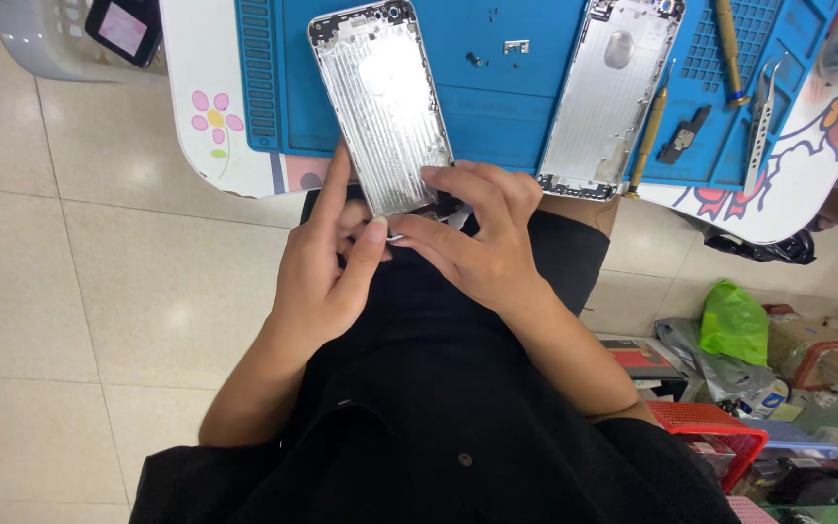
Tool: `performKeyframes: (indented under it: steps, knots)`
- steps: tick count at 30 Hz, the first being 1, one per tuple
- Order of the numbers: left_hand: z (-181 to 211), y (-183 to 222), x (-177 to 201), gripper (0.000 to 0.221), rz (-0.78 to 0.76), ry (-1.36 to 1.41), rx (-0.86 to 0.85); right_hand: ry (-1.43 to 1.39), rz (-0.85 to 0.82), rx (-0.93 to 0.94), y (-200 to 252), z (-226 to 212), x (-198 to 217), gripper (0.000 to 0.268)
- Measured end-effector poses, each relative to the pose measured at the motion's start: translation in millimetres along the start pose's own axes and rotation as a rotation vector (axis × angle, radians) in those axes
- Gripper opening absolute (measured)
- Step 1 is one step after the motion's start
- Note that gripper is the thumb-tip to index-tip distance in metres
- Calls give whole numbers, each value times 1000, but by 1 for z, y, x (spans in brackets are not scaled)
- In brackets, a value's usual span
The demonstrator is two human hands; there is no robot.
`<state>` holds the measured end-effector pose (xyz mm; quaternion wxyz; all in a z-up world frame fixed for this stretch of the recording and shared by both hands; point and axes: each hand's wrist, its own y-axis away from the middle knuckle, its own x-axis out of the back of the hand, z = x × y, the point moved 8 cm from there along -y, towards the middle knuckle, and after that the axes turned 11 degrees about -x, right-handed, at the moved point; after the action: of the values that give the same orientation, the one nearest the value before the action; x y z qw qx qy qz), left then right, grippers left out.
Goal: The person replaces internal components or screws in a mobile phone chassis on a repair bench.
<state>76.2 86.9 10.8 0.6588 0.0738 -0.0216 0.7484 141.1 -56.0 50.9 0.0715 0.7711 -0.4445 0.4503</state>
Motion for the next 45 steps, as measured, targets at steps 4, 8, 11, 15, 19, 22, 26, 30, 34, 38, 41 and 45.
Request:
performKeyframes:
  steps: [4,8,11,15,19,22,26,30,34,38,41,45]
  knots:
    - [4,-2,4,73,-10,-211,71,11,29,-32,-11,-4,-9,26]
    - [19,-4,8,60,68,-434,-152,47,48,-86,-19,-1,-15,29]
    - [31,-6,8,51,95,-468,-233,51,54,-102,-19,0,-15,31]
    - [45,-11,12,35,173,-436,-168,-75,29,-132,-9,2,-1,32]
    - [47,2,10,12,283,-280,-278,-131,96,-216,26,28,22,32]
    - [64,-5,-15,7,193,-194,-442,-116,122,-277,49,48,40,32]
    - [63,-23,-78,4,-172,-10,-542,-114,204,-367,77,72,60,30]
    - [16,-25,-137,30,-444,222,-613,-140,276,-436,91,90,68,30]
    - [-37,-34,-173,38,-459,267,-450,-161,318,-462,94,105,81,30]
    - [-79,-42,-182,42,-415,190,-336,-88,386,-520,93,126,100,26]
    - [-95,-48,-179,39,-400,273,-299,-73,436,-553,83,142,116,23]
    - [-105,-52,-179,35,-384,281,-270,-164,474,-611,71,161,133,16]
